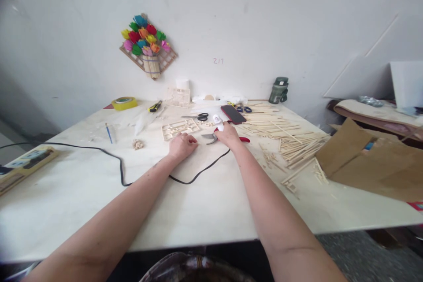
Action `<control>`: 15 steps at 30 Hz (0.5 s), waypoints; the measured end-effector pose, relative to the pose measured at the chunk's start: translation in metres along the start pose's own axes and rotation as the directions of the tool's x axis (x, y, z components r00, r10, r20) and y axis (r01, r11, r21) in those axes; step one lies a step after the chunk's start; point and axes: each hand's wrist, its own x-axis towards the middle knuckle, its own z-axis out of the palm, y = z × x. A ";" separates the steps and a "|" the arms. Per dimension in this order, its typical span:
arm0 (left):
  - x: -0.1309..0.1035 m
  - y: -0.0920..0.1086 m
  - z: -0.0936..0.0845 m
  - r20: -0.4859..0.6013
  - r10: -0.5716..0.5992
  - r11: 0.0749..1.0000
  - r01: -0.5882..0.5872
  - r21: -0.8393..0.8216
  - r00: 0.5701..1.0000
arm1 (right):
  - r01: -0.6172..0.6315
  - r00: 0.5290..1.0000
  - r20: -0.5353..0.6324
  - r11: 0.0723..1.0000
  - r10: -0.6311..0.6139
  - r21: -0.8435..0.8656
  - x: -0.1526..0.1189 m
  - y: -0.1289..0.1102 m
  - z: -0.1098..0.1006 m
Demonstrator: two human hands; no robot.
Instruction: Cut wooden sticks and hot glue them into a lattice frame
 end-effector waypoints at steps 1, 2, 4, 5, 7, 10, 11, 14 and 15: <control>0.000 0.000 0.000 -0.001 0.001 1.000 -0.001 0.000 1.000 | 0.012 1.000 -0.012 1.000 -0.012 -0.027 0.001 0.000 0.001; -0.001 0.001 0.000 -0.001 0.003 1.000 -0.003 0.000 1.000 | 0.021 1.000 -0.021 0.998 -0.022 -0.054 0.002 0.000 0.001; -0.001 0.001 0.000 -0.001 0.006 1.000 -0.006 0.000 1.000 | 0.032 0.999 -0.032 0.994 -0.035 -0.100 0.004 -0.001 0.002; -0.002 0.002 0.000 -0.001 0.007 1.000 -0.007 0.000 1.000 | 0.034 0.999 -0.036 0.993 -0.039 -0.116 0.006 -0.001 0.003; -0.002 0.002 0.000 -0.001 0.006 1.000 -0.006 -0.001 1.000 | 0.039 0.998 -0.045 0.990 -0.046 -0.133 0.009 -0.001 0.006; -0.002 0.003 0.000 -0.003 0.008 1.000 -0.008 -0.001 1.000 | 0.029 0.998 -0.054 0.989 -0.038 -0.147 0.016 0.000 0.012; -0.003 0.003 0.000 -0.003 0.010 1.000 -0.010 -0.001 1.000 | 0.018 0.998 -0.055 0.988 -0.027 -0.151 0.018 0.001 0.013; -0.003 0.003 0.000 0.002 0.020 1.000 -0.020 -0.013 1.000 | 0.005 0.999 -0.051 0.989 -0.012 -0.145 0.020 0.001 0.014; -0.004 0.003 0.000 0.005 0.020 1.000 -0.020 -0.024 1.000 | 0.009 0.998 -0.057 0.990 -0.017 -0.140 0.020 0.000 0.013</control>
